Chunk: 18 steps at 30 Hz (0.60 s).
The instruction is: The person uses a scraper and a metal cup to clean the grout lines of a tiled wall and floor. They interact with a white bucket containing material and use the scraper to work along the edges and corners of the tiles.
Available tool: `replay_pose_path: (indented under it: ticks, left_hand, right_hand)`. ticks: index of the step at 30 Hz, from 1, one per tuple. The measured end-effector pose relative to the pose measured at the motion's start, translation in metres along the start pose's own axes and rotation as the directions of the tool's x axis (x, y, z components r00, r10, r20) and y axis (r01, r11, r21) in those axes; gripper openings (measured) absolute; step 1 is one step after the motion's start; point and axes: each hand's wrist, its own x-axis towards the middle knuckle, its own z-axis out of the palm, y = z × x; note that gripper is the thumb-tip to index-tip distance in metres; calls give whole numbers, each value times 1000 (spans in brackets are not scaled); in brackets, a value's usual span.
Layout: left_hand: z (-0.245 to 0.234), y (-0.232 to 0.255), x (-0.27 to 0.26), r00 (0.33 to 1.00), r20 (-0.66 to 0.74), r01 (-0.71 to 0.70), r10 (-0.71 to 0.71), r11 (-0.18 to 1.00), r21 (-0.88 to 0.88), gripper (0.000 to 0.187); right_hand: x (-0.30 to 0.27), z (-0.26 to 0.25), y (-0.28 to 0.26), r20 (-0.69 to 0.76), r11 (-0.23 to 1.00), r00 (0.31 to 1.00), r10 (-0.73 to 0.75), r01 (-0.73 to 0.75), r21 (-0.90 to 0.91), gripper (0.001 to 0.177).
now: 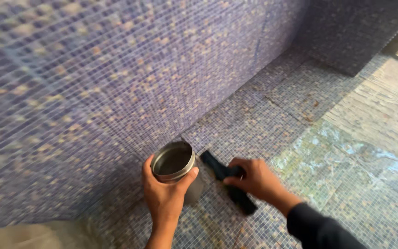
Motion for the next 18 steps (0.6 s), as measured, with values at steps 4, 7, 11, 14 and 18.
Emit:
replay_pose_path:
  ticks: [4, 7, 11, 14, 18]
  left_hand:
    - [-24, -5, 6, 996, 30, 83, -81, 994, -68, 102]
    - [-42, -5, 13, 991, 29, 127, -127, 992, -5, 94]
    - [-54, 5, 20, 973, -13, 229, -229, 961, 154, 92]
    - [-57, 12, 20, 973, -59, 231, -224, 939, 255, 94]
    - [-58, 21, 16, 972, -93, 231, -214, 938, 259, 91]
  right_hand:
    - [-9, 24, -49, 92, 988, 994, 59, -71, 140, 35]
    - [-10, 29, -74, 152, 985, 987, 44, -68, 157, 33]
    - [-15, 36, -86, 275, 990, 961, 25, -63, 129, 30]
    - [-24, 48, -89, 325, 985, 945, -35, -22, 169, 31]
    - [-29, 75, -103, 311, 983, 948, -63, 5, 185, 34]
